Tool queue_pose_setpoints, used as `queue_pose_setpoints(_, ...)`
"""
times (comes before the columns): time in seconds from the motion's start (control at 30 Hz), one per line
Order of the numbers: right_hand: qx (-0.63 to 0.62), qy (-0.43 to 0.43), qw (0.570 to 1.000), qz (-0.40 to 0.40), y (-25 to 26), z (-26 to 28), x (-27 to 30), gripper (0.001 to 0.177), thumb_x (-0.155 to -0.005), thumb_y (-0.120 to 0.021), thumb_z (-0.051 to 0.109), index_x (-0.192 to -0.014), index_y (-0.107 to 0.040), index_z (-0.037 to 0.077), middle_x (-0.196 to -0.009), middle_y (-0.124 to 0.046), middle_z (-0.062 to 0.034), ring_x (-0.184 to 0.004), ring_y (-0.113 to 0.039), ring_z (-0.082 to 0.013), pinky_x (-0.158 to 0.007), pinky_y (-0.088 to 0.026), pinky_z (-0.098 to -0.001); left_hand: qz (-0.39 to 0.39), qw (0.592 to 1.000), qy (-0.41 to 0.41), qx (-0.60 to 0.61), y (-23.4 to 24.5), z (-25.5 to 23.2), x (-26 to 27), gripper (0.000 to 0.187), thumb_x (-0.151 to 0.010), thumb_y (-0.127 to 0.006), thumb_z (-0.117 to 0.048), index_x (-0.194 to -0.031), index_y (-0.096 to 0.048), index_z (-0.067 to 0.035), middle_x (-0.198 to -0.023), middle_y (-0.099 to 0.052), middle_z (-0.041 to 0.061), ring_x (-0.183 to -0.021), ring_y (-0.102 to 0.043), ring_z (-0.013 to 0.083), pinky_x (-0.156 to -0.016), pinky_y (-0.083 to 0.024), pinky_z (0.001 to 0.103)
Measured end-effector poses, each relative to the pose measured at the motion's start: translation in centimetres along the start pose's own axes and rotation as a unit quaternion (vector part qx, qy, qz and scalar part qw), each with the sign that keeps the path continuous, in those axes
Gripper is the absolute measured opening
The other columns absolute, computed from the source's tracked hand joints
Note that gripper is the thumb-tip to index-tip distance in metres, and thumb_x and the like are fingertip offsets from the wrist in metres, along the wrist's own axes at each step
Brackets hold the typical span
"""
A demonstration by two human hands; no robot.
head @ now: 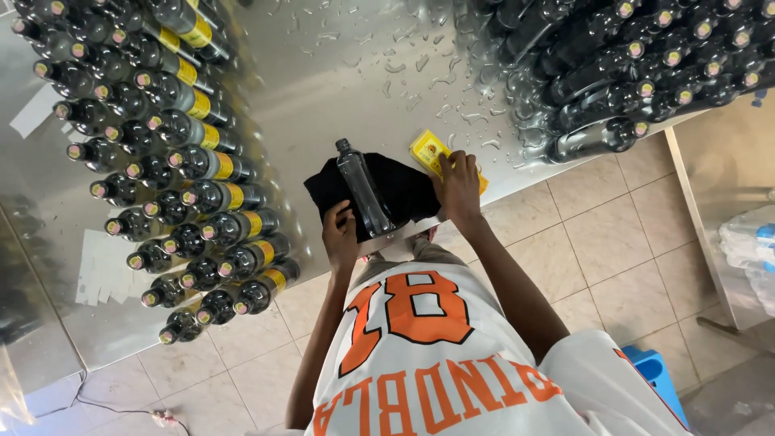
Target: The person repeatedly picks up clear plastic bottles, wipes them with a black cloth, applies yellow labels, and places them on a stainless steel table. The process is repeated for multiple bottles throughout the clip.
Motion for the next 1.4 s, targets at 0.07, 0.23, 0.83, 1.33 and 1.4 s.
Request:
queue_pose_setpoints(0.07, 0.023, 0.016, 1.000, -0.007, -1.0, -1.1, 0.5, 0.034, -0.105, -0.073, 0.033, -0.124, -0.077, 0.005, -0.107, -0.051, -0.0055, -0.105, -0.052, -0.0274, -0.084, -0.055, -0.0382, -0.017, 0.999, -0.028, -0.006, 0.3, -1.1, -0.2, 0.038, -0.104, -0.059, 0.000, -0.138, -0.070, -0.010, -0.140, -0.067, 0.013, -0.128, -0.069, 0.0317, -0.105, -0.061, 0.044)
queue_pose_setpoints(0.23, 0.023, 0.058, 0.992, -0.109, -1.3, -1.1, 1.7, 0.019, -0.109, -0.070, 0.029, -0.109, -0.082, 0.014, -0.101, -0.057, -0.0036, -0.094, -0.059, -0.0240, -0.075, -0.054, -0.0353, -0.052, 0.992, -0.105, -0.041, 0.6, -5.3, 0.1, 0.035, -0.105, -0.058, 0.002, -0.131, -0.073, -0.016, -0.135, -0.067, 0.005, -0.127, -0.068, 0.0250, -0.104, -0.060, 0.039)
queue_pose_setpoints(0.83, -0.249, 0.066, 0.958, -0.127, 14.1, 4.4, 0.1, 0.035, -0.103, -0.079, 0.022, -0.136, -0.074, 0.014, -0.126, -0.070, -0.0097, -0.121, -0.068, -0.0348, -0.102, -0.058, -0.0492, 0.160, 0.972, -0.097, 0.145, -10.6, -15.8, 1.4, 0.028, -0.103, -0.078, -0.006, -0.128, -0.071, 0.004, -0.103, -0.075, 0.018, -0.086, -0.078, 0.0211, -0.080, -0.070, 0.035)
queue_pose_setpoints(1.33, -0.523, -0.199, 0.828, -0.019, 15.2, 4.6, -0.5, 0.023, -0.098, -0.086, 0.013, -0.120, -0.079, 0.007, -0.100, -0.081, -0.0144, -0.097, -0.077, -0.0213, -0.087, -0.062, -0.0435, 0.171, 0.960, -0.036, 0.218, -11.2, -17.8, 2.6, 0.028, -0.104, -0.080, -0.018, -0.116, -0.073, 0.006, -0.096, -0.073, 0.018, -0.090, -0.078, 0.0243, -0.086, -0.071, 0.045)
queue_pose_setpoints(1.4, -0.562, -0.226, 0.796, -0.003, 13.3, 3.5, -0.6, 0.020, -0.099, -0.084, 0.014, -0.117, -0.080, 0.006, -0.097, -0.078, -0.0105, -0.091, -0.072, -0.0158, -0.080, -0.059, -0.0370, 0.172, 0.962, -0.056, 0.205, -11.4, -15.9, 2.0, 0.025, -0.104, -0.079, -0.016, -0.116, -0.073, 0.005, -0.095, -0.072, 0.018, -0.089, -0.079, 0.0248, -0.084, -0.072, 0.044)
Point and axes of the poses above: each hand's wrist, its own x-axis away from the middle knuckle, its own y-axis out of the back of the hand, z = x × y, the point moved 5 cm from there along -x, towards the middle knuckle
